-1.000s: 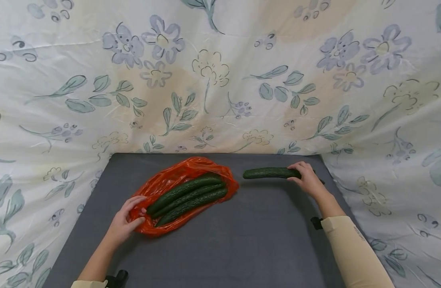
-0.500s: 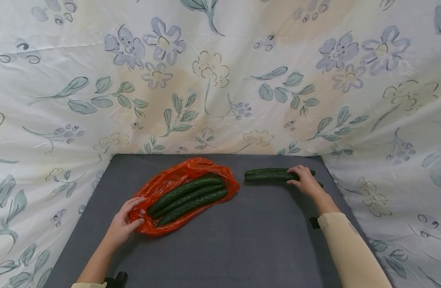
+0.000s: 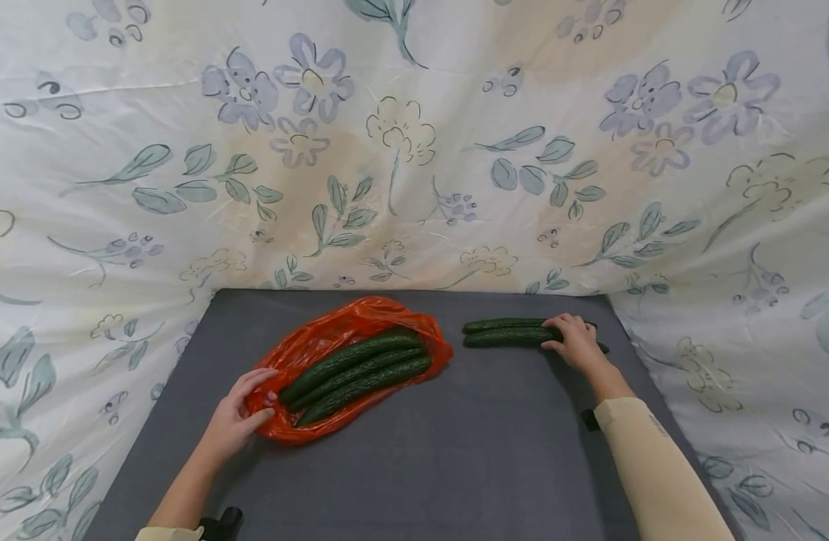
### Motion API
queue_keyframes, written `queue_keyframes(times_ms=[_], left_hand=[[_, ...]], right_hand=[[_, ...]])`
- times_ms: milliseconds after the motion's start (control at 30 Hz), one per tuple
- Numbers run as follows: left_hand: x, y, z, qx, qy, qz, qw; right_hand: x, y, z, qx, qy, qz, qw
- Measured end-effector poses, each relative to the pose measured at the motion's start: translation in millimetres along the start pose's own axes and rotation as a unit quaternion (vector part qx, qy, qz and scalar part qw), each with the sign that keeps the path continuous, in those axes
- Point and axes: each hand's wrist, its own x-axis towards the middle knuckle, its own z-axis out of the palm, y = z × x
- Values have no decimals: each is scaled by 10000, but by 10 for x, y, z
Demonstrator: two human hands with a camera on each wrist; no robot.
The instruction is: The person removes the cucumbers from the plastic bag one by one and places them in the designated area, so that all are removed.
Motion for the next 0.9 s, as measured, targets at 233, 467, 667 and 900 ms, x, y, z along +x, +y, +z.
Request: queue_keyframes(times_ms=[233,467,667,900], left_hand=[[-7,-6,-13,-63,20,13,10000],[-23,-29,-15,-38,3,62,10000],[-24,-29,-4,-68,0,61,10000],[-10,-5,10,-88,-6,45,10000]], right_hand=[[48,-11,23,-393,-22,141,9991],[63,24,35,-138,-127,80,9998],[62,27,-15,292,-65,33,9995],[44,-28,-91,521,-3,142,9985]])
